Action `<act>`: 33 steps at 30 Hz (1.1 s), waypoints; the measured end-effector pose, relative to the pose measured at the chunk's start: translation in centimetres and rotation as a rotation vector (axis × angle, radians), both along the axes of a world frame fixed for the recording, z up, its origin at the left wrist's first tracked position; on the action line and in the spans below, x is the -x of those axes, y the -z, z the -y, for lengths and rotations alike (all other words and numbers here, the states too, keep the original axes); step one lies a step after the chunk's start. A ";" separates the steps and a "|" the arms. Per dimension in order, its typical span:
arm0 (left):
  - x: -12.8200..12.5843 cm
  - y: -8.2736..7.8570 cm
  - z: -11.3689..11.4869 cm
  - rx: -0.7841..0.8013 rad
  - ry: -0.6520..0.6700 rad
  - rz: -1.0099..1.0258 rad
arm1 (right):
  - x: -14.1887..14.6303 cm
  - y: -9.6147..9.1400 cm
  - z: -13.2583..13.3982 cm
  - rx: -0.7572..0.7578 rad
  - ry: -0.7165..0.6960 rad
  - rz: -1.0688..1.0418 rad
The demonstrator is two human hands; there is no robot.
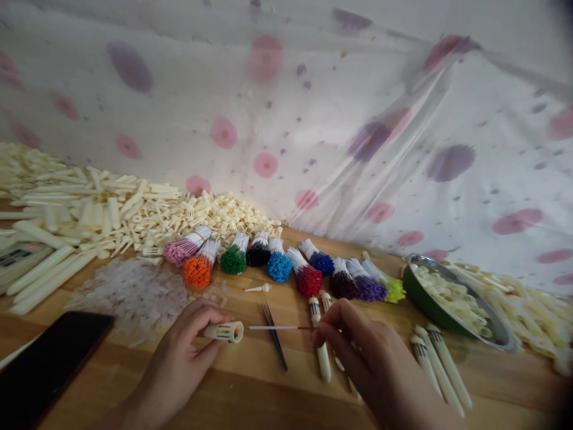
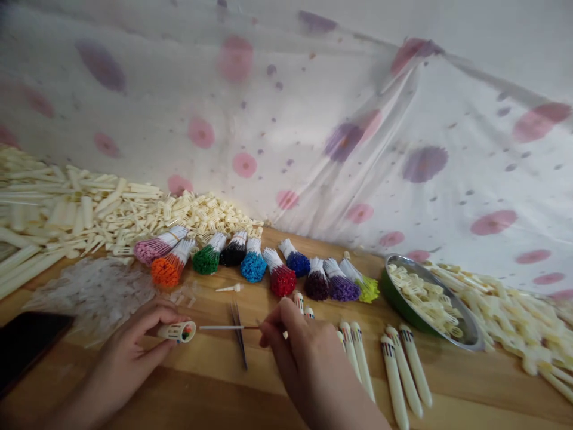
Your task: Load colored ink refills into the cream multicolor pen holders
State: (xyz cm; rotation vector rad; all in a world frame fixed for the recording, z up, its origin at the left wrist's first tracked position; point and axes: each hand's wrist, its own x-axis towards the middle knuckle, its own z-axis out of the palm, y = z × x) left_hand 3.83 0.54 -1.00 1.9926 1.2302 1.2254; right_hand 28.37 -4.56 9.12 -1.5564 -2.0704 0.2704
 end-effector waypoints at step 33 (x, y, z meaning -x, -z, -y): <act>-1.1 -1.1 1.1 0.047 0.099 -0.062 | 3.9 3.2 -0.5 -0.044 -0.140 0.057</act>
